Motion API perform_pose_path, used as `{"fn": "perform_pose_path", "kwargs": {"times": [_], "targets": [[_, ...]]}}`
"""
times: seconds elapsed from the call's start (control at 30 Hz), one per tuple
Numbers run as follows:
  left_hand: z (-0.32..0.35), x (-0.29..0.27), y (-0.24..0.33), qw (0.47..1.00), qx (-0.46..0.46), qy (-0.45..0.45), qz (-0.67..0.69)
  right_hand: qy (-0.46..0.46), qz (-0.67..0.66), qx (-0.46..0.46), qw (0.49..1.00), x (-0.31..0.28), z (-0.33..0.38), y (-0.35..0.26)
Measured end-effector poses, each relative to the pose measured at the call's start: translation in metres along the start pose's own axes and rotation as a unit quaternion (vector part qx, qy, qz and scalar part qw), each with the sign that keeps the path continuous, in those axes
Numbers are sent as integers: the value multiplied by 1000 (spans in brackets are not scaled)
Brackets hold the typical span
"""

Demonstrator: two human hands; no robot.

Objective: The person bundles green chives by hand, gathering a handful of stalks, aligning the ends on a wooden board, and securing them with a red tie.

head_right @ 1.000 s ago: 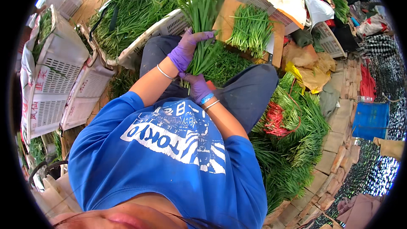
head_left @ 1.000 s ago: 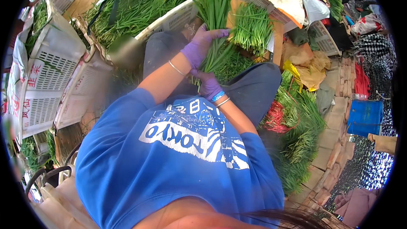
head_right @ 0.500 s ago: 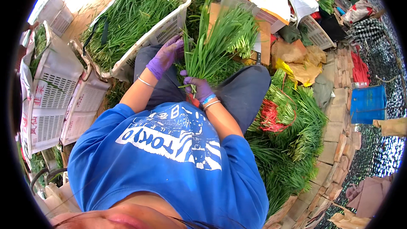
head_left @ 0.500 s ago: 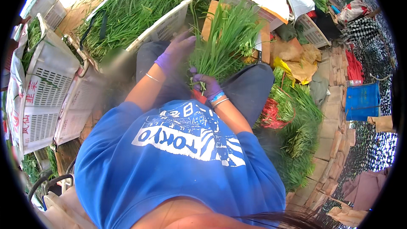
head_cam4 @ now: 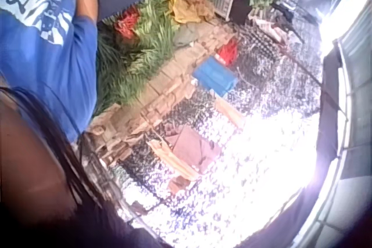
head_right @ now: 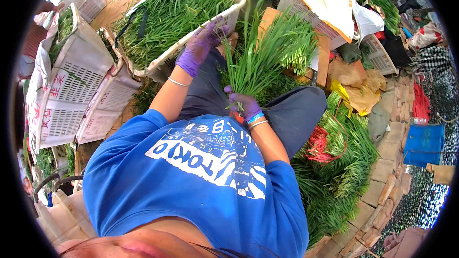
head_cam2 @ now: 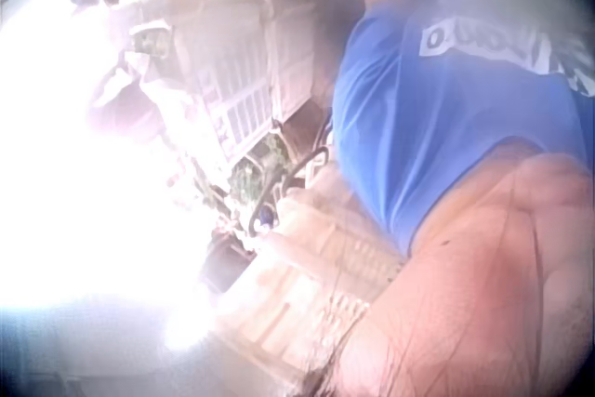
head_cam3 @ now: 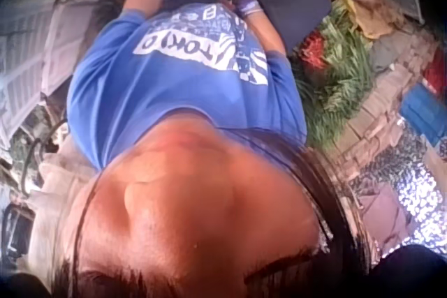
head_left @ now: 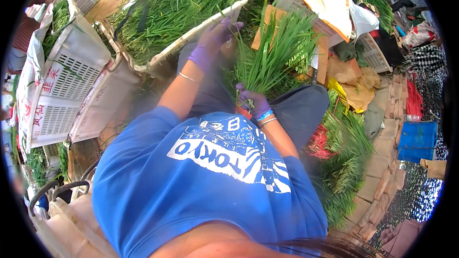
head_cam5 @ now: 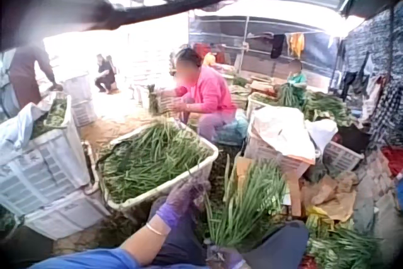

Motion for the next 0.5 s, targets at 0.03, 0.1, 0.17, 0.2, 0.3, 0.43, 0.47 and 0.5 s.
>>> {"fn": "perform_pose_path", "kwargs": {"times": [0.03,0.1,0.17,0.2,0.3,0.43,0.47,0.5], "targets": [[-1,-4,0,999,-17,32,37,6,12,-1,1000,2,0,1],[1,-5,1,999,34,19,28,-2,31,-8,999,4,3,-1],[1,-7,5,991,47,-41,118,-10,33,-5,999,-1,2,4],[-3,-9,7,993,43,-9,110,-10,33,1,999,-4,1,4],[5,-6,17,994,39,64,85,-4,40,12,999,2,5,0],[2,-14,19,957,158,195,-145,-6,94,2,996,7,4,-3],[0,-19,20,930,224,217,-195,-11,93,7,996,6,5,-3],[-1,-23,20,895,288,237,-244,-17,92,11,996,4,6,-2]]}}
Point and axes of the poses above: each hand's wrist, its own z-axis away from the middle knuckle, its own x-axis out of the palm, y = z × x, the point moved 1 cm from there along -z, towards the middle knuckle, and after that the axes turned 10 degrees about y, right-handed, at the moved point
